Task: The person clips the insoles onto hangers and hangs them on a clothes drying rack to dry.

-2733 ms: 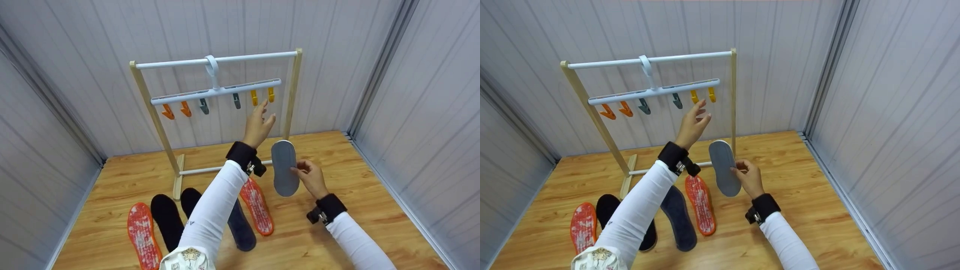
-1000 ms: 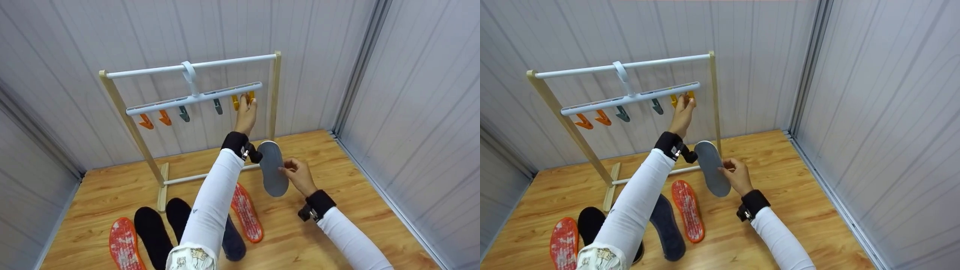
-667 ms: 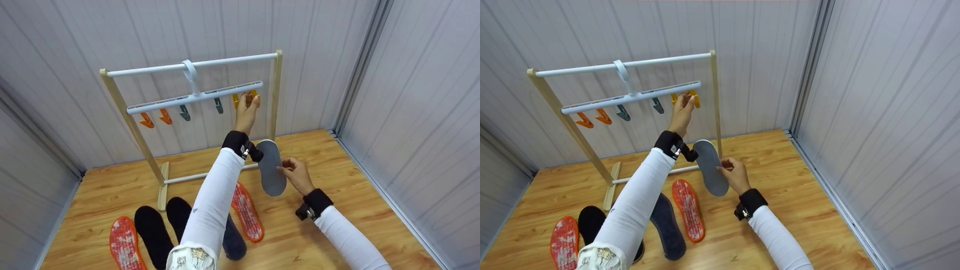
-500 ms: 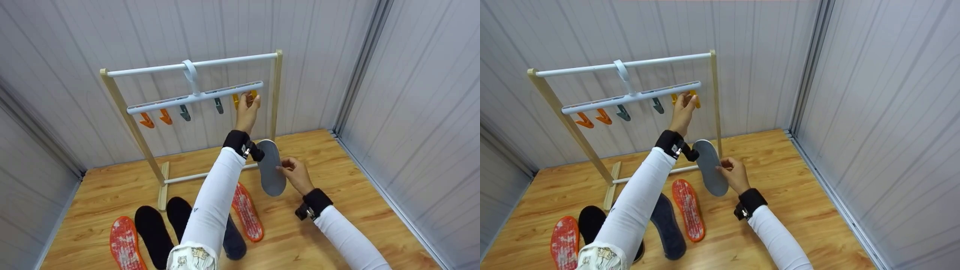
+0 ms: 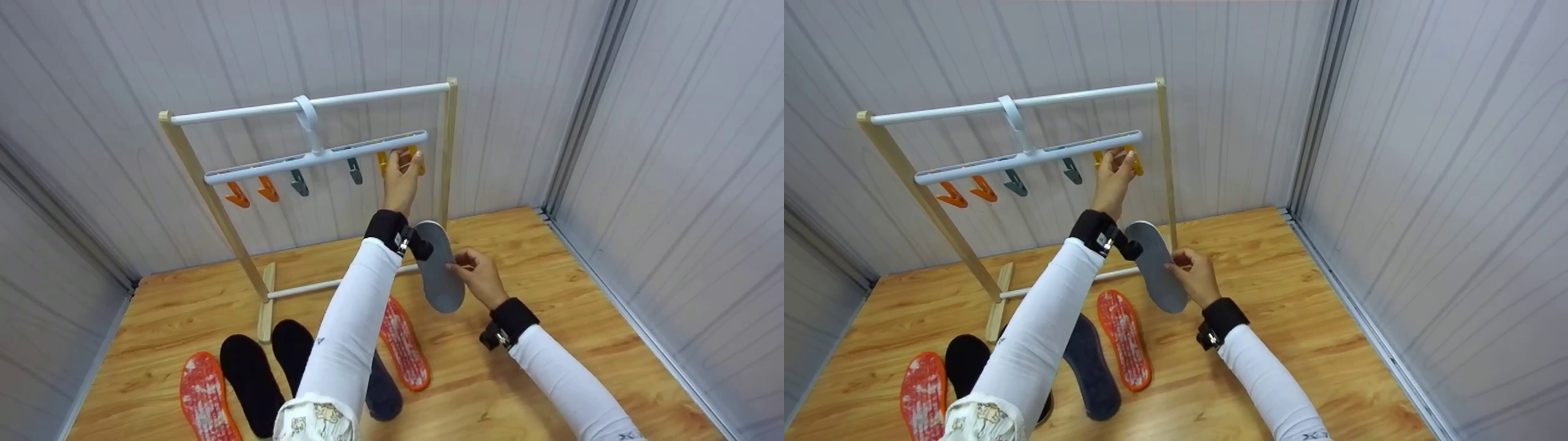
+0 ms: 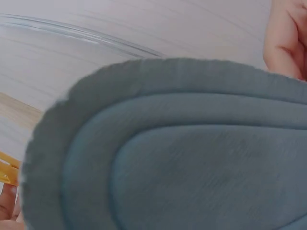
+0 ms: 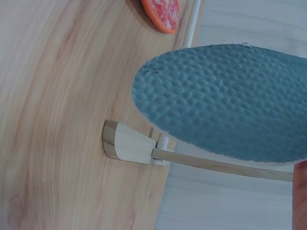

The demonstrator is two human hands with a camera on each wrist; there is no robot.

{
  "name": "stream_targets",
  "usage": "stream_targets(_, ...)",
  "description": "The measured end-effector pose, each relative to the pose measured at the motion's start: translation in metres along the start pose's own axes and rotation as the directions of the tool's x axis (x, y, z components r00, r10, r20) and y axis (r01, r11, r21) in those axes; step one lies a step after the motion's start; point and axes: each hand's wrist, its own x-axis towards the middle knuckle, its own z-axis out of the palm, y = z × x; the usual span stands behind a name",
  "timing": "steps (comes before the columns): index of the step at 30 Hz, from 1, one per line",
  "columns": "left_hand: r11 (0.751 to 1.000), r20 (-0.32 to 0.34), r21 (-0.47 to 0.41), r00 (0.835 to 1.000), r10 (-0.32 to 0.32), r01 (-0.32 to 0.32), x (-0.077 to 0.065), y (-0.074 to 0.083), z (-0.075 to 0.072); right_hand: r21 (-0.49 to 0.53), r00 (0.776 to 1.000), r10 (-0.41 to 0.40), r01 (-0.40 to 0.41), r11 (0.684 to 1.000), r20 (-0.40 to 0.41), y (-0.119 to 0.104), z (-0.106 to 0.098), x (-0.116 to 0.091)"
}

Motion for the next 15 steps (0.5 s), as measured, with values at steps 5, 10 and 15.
stream_targets(5, 1.0, -0.012, -0.012, 1.0, -0.012, 0.012, -0.0004, 0.0009, -0.0006, 0.019, 1.0, 0.012, -0.012, 1.0, 0.008, -0.0005, 0.0023, 0.0035)
stream_targets(10, 1.0, -0.008, -0.022, 1.0, -0.022, 0.021, -0.0012, 0.002, -0.0014, 0.039, 1.0, 0.026, -0.026, 0.999, -0.006, -0.0004, 0.005, 0.0067)
stream_targets(15, 1.0, -0.017, 0.0, 1.0, -0.009, 0.009, -0.0019, 0.0019, -0.0008, 0.04, 0.999, 0.029, -0.028, 0.999, -0.018, -0.0024, 0.0079, 0.0085)
